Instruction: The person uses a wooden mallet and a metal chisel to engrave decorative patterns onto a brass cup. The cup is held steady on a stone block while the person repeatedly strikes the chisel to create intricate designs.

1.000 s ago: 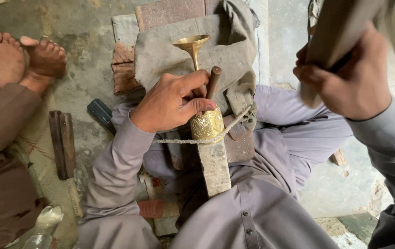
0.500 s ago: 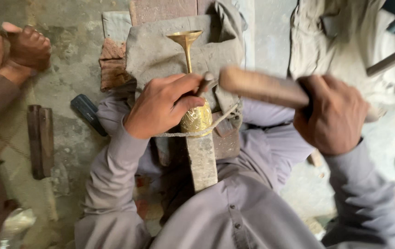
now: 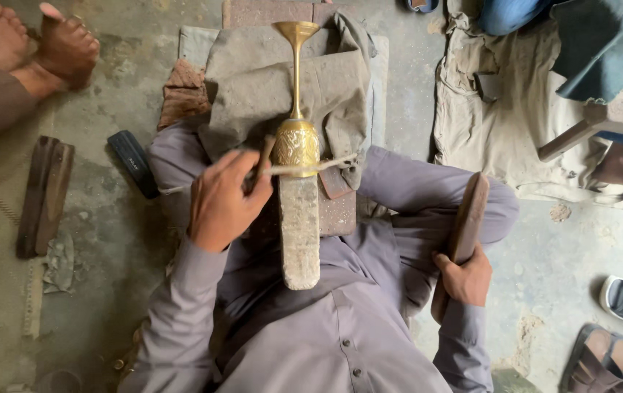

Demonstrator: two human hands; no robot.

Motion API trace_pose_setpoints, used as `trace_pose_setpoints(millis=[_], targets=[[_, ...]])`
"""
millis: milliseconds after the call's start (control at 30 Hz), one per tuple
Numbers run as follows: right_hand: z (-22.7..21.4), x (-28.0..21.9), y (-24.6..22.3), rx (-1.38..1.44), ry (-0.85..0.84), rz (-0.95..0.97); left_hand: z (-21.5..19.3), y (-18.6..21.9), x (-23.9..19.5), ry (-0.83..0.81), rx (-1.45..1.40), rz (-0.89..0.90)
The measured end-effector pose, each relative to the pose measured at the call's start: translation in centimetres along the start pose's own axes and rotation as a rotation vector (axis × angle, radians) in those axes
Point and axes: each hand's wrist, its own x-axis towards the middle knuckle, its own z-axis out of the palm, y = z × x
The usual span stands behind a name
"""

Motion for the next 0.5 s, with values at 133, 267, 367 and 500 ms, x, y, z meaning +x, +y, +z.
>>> trace_pose_setpoints(millis=[133, 267, 367, 500], targets=[[-0.1, -1.1, 1.3, 0.082, -0.014, -0.006, 1.6, 0.0, 5.3, 0.169, -0.055, 0.115], [0.6, -1.6, 1.8, 0.109, -0.005, -0.031, 2.0, -1.1, 6.0, 0.234, 0.048, 0.233], [2.3, -1.0, 2.1, 0.052, 0.066, 0.003, 1.4, -1.0, 4.2, 0.19, -0.029, 0.208], [3.0, 0.8, 3.1, -0.061, 0.064, 0.11, 0.0, -0.1, 1.7, 0.079, -0.316, -0.105]])
